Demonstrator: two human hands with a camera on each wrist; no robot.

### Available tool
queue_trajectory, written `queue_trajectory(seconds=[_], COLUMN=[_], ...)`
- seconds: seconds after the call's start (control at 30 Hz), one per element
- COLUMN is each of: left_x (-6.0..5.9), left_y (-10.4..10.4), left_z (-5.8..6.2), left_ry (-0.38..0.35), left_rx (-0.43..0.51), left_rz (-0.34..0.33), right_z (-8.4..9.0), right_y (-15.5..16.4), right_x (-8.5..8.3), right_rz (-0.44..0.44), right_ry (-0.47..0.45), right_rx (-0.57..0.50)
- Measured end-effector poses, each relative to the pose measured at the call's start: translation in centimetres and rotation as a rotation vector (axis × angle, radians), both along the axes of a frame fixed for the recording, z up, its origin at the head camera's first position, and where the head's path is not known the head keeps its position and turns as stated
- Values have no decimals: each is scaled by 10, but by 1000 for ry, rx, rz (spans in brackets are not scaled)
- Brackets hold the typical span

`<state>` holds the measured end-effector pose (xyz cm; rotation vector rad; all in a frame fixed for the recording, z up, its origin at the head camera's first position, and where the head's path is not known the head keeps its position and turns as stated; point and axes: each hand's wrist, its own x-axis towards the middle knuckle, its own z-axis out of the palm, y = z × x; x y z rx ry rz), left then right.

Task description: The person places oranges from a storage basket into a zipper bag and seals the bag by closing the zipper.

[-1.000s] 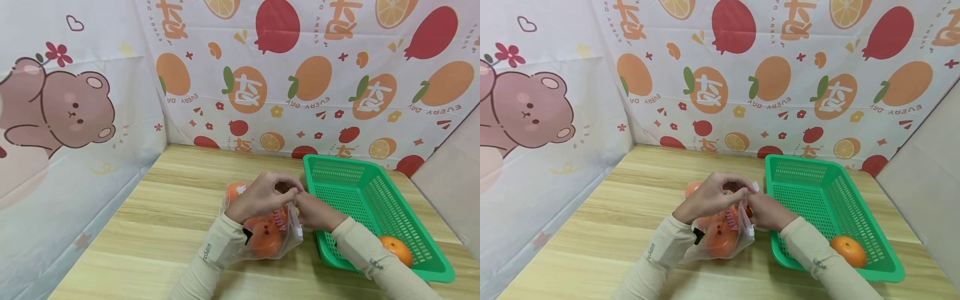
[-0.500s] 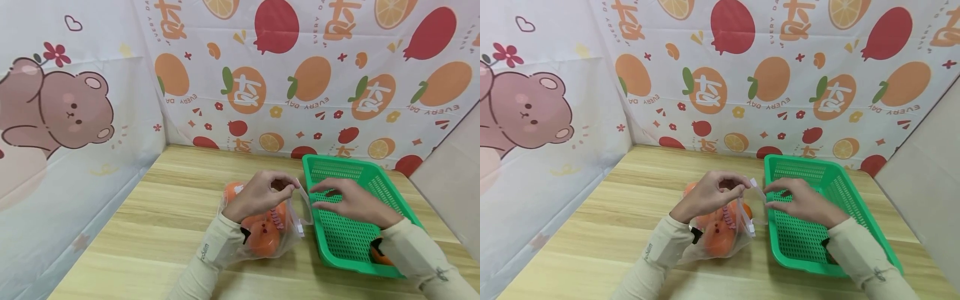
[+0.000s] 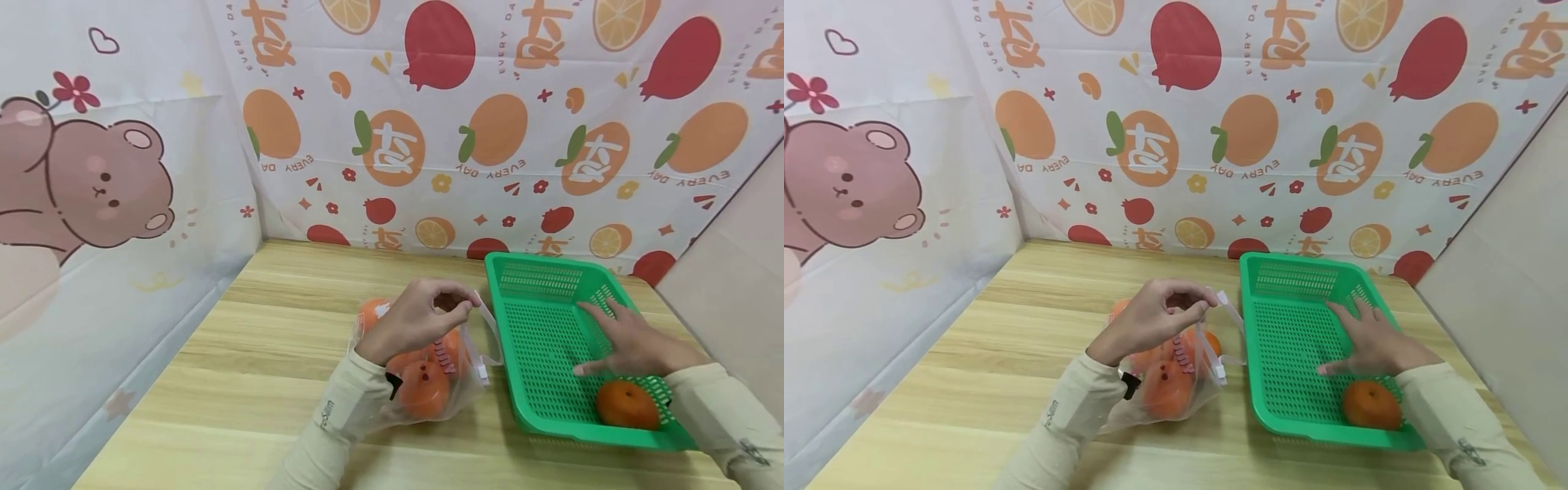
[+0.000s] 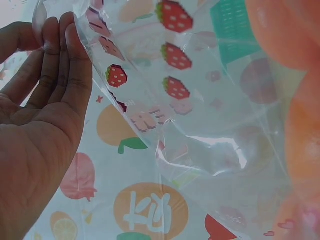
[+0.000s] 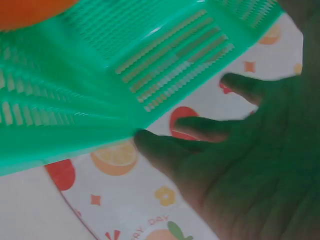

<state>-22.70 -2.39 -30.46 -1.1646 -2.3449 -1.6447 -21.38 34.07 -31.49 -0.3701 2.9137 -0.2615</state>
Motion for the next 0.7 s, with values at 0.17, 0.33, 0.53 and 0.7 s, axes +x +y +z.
queue_trajectory(seconds=[0.17, 0.33, 0.53, 0.7], left_x=[-2, -4, -6, -5], left_y=[-1, -2, -2, -3], left_z=[0, -1, 0, 0], left_ry=[-12, -12, -11, 5], left_rx=[9, 8, 9, 1], left_rz=[2, 0, -11, -8], right_z=[-5, -8, -9, -13], right_y=[7, 3, 1, 2], right_x=[1, 3, 7, 9], right_rz=[-40, -61, -132, -193], right_ry=[-267, -423, -471, -498], right_rx=[49, 43, 46, 20])
